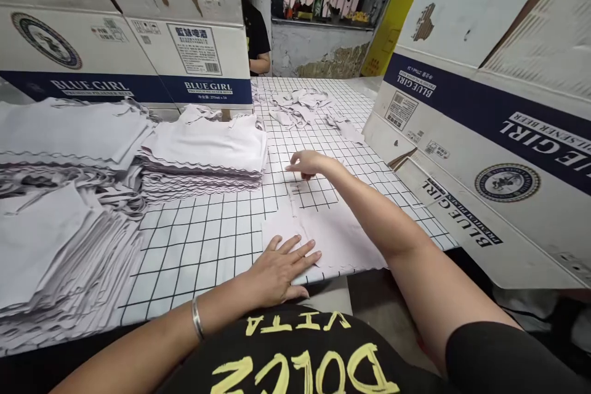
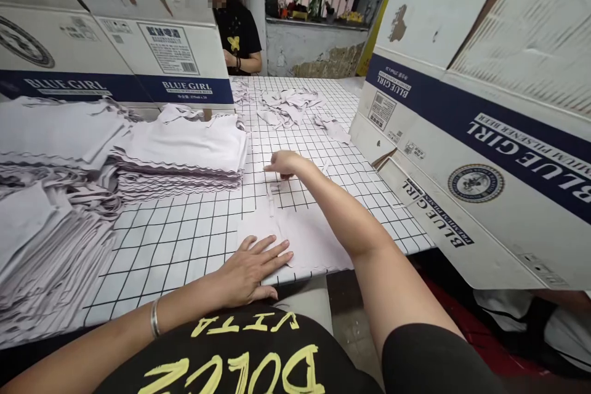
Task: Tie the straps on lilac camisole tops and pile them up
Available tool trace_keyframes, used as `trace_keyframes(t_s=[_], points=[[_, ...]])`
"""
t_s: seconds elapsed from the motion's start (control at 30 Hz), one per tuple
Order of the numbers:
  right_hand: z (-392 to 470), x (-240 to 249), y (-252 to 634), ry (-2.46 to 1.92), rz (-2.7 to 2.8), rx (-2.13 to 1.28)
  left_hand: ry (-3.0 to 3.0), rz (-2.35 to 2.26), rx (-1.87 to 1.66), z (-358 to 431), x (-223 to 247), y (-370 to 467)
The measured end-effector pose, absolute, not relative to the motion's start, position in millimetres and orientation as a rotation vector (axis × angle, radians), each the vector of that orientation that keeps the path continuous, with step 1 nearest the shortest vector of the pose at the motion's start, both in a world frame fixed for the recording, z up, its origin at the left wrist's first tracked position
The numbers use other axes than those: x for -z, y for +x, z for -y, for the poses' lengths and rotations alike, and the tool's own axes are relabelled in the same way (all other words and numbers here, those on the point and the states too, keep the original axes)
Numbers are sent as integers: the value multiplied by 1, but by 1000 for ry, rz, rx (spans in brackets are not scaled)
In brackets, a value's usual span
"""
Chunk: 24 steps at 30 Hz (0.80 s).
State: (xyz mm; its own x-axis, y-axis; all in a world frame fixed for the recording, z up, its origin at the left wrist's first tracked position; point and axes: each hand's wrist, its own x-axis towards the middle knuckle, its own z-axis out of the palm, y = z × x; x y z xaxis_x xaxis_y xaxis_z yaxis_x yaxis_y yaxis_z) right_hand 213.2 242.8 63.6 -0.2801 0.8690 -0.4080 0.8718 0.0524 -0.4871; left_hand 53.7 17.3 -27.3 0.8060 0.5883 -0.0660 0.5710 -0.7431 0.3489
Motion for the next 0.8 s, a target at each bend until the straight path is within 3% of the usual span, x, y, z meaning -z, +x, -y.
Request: trace_keyframes(t_s=[0.13, 0.27, 0.43, 0.63, 0.8], points=[[-190, -56, 284, 2217, -2720, 684, 2523, -1080, -354, -38, 17, 56], [-101, -1, 332, 2114, -2826, 646, 2346, -1308, -590, -101, 7, 95], [-50, 41, 333, 2266, -2785, 319, 2253, -1532, -367, -165, 10, 186], [-48, 35, 332, 2286, -2766, 373, 2284, -1507, -253, -175, 22, 231], [-81, 22, 348, 2502, -2652, 706, 2225, -1663, -420, -194, 10, 220]])
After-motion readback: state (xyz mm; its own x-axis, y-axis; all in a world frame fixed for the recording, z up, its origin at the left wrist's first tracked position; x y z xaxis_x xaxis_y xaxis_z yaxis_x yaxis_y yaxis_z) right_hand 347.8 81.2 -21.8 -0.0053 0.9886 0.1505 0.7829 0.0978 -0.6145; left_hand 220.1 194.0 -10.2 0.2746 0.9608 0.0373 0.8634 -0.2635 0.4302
